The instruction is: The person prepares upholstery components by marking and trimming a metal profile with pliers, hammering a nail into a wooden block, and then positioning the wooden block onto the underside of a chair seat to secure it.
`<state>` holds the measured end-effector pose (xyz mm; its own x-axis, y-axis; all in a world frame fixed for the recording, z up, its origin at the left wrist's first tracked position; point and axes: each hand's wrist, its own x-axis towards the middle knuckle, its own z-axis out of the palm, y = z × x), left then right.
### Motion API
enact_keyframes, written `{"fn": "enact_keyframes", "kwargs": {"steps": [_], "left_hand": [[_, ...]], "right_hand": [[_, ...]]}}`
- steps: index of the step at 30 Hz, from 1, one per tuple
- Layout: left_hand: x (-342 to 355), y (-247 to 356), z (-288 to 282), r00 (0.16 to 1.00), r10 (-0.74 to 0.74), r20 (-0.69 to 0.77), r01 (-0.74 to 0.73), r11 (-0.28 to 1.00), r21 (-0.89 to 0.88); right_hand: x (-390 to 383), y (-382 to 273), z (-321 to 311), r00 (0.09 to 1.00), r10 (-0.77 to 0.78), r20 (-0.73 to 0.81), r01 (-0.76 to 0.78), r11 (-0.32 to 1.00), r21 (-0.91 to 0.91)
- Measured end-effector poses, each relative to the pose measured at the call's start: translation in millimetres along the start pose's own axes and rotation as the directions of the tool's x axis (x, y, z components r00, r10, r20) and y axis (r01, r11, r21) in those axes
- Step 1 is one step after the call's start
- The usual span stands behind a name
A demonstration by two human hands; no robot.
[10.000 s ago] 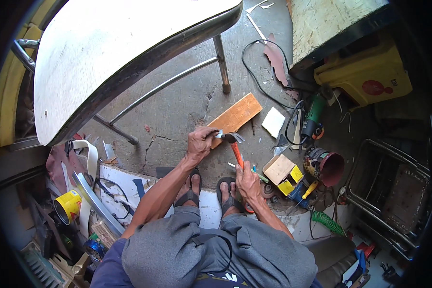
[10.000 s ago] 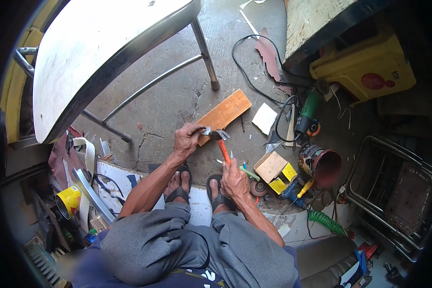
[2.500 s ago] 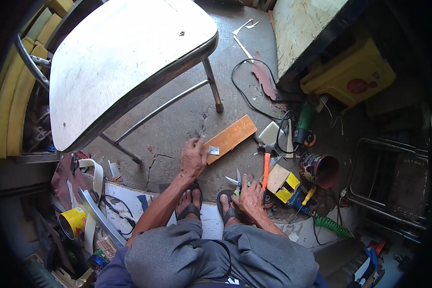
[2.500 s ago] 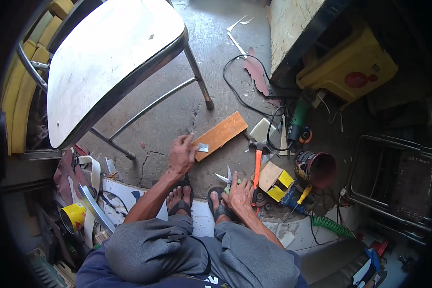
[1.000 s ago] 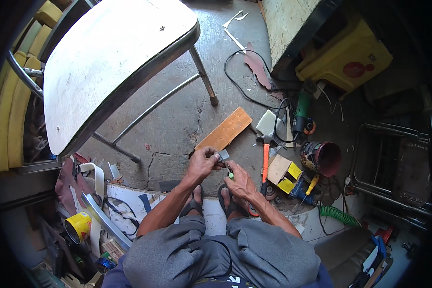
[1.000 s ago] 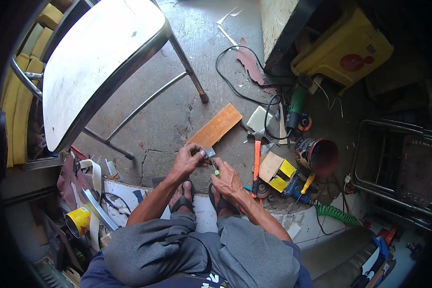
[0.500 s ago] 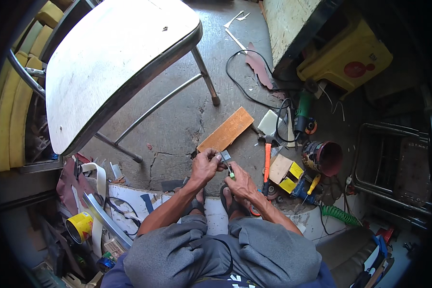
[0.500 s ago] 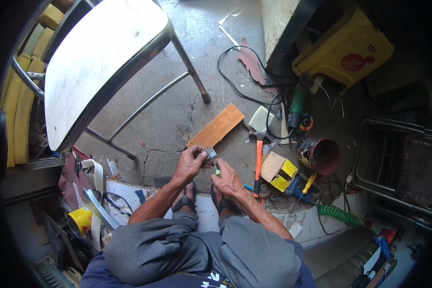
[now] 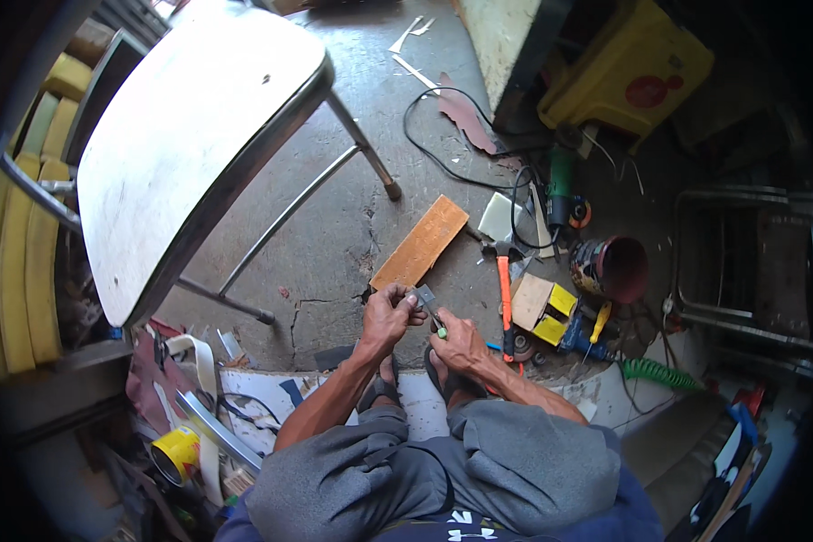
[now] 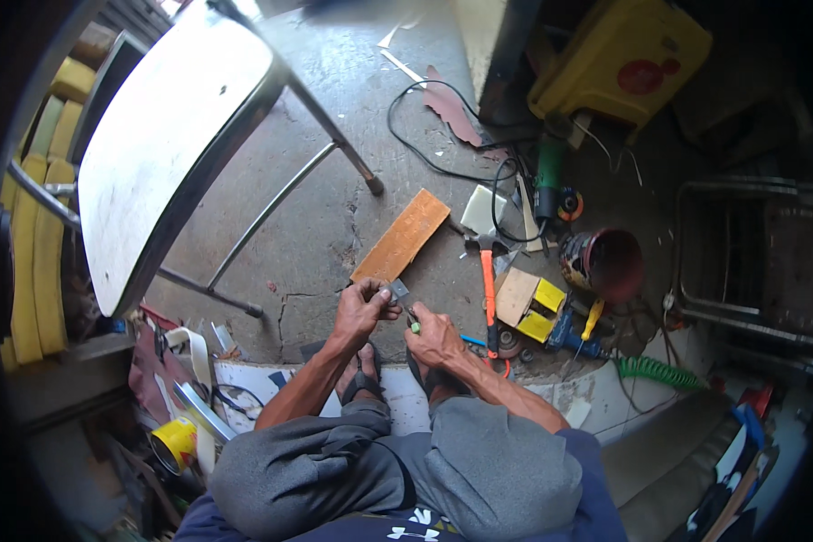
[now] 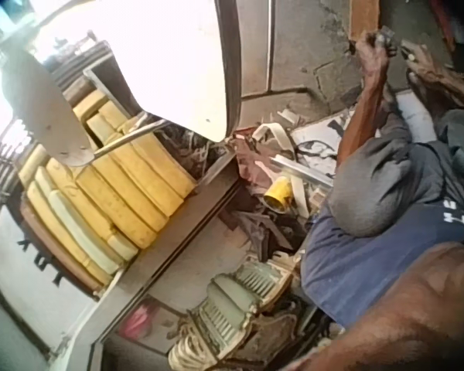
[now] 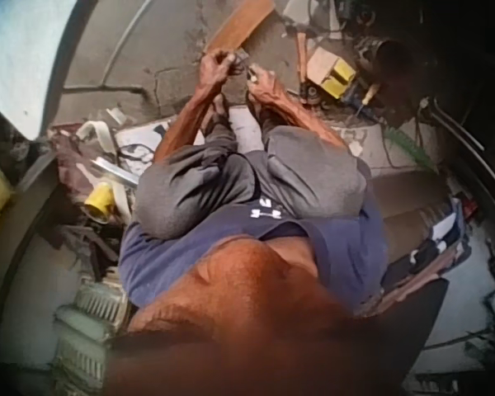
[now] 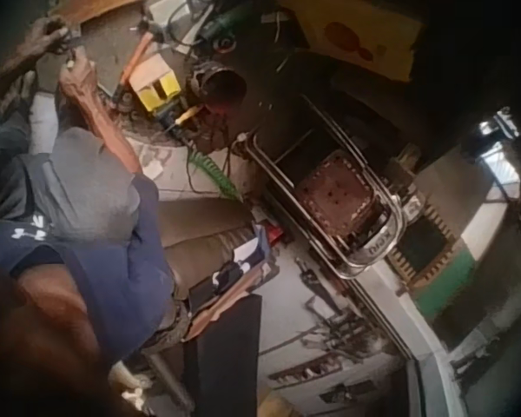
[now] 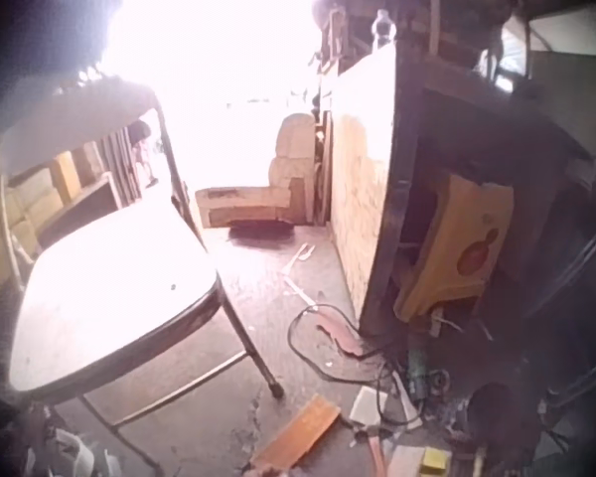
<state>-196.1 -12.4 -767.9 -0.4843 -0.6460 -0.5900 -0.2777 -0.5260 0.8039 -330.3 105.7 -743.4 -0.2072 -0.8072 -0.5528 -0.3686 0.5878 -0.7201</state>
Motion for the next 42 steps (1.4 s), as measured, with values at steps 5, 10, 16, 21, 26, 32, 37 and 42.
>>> {"fn": "enact_keyframes", "kwargs": {"steps": [5,10,16,21,26,32,37,42], "left_hand": [[-4.7,0.0,1.4,0.999,0.046,0.023,-0.048,0.992,0.117],[-4.6,-1.4,4.1,0.999,0.017,0.045,-0.022,0.993,0.119],[-6.7,0.2,2.3,0.994,-0.027,0.11,0.024,0.999,0.027],[-11.2,1.3,1.8,0.988,-0.092,0.125,0.103,0.991,-0.081],[-8.0,-6.4,-2.0,0.987,-0.046,0.153,0.033,0.995,0.09],[-9.6,-2.0,2.3,0.983,-0.072,0.171,0.066,0.997,0.04],[-12.0,1.0,4.3,0.964,-0.177,0.196,0.19,0.98,-0.052],[-12.4,-8.7,-1.3,0.957,-0.147,0.249,0.146,0.989,0.023]], "right_hand": [[2.3,10.9,5.1,0.998,0.011,-0.059,-0.008,0.998,0.055],[4.7,18.3,4.2,0.998,0.065,-0.026,-0.065,0.998,0.001],[-0.8,12.7,-0.6,0.993,0.12,-0.018,-0.121,0.989,-0.09],[1.1,27.4,9.1,0.998,0.056,-0.011,-0.057,0.995,-0.083],[5.8,32.0,10.5,0.999,0.048,0.012,-0.049,0.999,0.024],[2.7,26.0,4.7,0.998,0.059,0.021,-0.058,0.998,-0.019],[-4.1,23.2,-0.1,0.994,0.091,0.055,-0.088,0.995,-0.046],[-6.8,25.6,7.3,0.994,0.096,0.055,-0.092,0.993,-0.068]]}}
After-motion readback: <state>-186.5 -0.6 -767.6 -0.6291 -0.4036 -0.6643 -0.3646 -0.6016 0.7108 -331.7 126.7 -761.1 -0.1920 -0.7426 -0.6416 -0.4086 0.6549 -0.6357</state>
